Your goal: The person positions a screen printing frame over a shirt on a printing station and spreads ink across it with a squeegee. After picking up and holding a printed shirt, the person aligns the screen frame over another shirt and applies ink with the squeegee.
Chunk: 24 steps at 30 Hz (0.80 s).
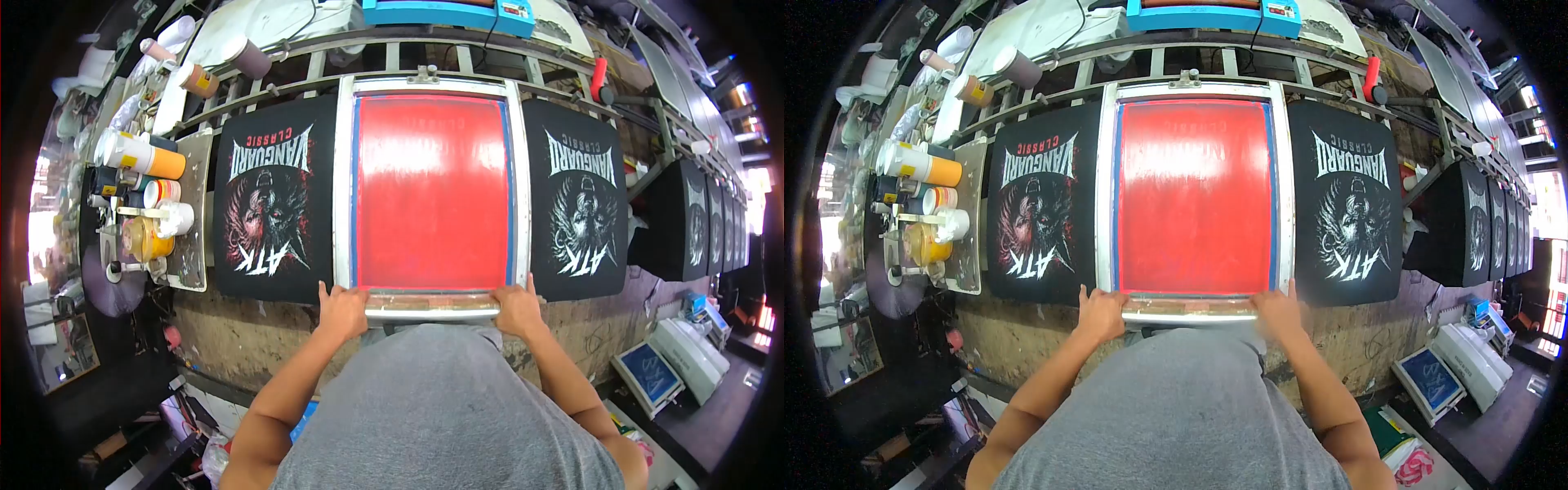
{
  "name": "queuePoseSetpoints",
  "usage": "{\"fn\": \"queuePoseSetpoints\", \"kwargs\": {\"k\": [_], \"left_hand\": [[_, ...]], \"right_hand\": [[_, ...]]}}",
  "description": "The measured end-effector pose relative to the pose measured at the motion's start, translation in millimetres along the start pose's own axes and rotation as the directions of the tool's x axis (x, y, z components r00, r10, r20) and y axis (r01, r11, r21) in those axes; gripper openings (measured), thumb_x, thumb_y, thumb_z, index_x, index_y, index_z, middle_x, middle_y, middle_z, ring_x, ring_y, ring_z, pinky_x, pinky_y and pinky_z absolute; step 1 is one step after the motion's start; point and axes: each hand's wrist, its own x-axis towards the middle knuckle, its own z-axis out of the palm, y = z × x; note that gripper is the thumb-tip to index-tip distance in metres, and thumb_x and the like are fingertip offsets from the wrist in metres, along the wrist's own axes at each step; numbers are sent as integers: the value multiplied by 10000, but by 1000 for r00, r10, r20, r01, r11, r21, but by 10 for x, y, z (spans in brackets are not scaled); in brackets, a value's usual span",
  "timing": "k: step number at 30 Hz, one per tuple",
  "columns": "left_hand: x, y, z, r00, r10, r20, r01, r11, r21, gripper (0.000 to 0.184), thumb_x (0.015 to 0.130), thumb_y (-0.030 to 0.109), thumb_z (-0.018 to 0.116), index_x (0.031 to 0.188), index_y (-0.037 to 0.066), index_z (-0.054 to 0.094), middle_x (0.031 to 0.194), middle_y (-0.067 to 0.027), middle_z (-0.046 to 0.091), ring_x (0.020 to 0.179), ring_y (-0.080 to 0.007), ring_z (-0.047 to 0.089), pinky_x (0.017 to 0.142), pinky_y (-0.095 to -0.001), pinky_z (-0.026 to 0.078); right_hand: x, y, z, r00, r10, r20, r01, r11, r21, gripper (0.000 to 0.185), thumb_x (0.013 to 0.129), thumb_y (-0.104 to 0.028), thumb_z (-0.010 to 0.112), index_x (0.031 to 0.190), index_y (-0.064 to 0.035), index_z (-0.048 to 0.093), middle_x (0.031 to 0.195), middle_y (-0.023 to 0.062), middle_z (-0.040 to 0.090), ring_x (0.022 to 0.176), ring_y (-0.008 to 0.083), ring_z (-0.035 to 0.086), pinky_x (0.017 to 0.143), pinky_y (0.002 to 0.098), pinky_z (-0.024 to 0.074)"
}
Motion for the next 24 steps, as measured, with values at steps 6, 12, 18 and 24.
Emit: {"fn": "queuePoseSetpoints", "kwargs": {"k": [6,12,18,24], "left_hand": [[462,-63,-478,976,8,216,-32,994,106,304,691,127,625,978,128,723,929,-172,705,968,-346,670,1068,-712,222],[2261,-347,-1551,987,-12,-162,42,983,180,320,725,145,626,1030,158,719,1002,-171,710,976,-330,686,1121,-620,221],[3460,-459,-2169,967,-97,-237,141,975,174,391,723,135,619,1100,173,714,1076,-183,693,1068,-341,652,1145,-611,186],[3739,-490,-2355,973,-116,-198,138,985,101,382,698,131,613,1061,166,726,1093,-173,691,1087,-345,638,1149,-570,226]], "right_hand": [[348,228,-211,965,-54,258,85,990,-109,360,707,-267,614,1041,-158,691,900,138,704,964,286,673,1125,581,241],[2279,627,-1388,993,-16,-120,-5,986,-168,362,732,-189,590,1077,-141,691,984,154,710,1001,290,669,1118,512,295],[3516,822,-1995,995,72,-72,-89,955,-284,440,668,-197,605,1092,-155,710,985,183,706,983,332,669,961,424,487],[3883,979,-2087,989,64,-130,-90,974,-210,399,650,-178,615,1030,-99,710,1003,178,705,937,340,685,811,422,555]]}}
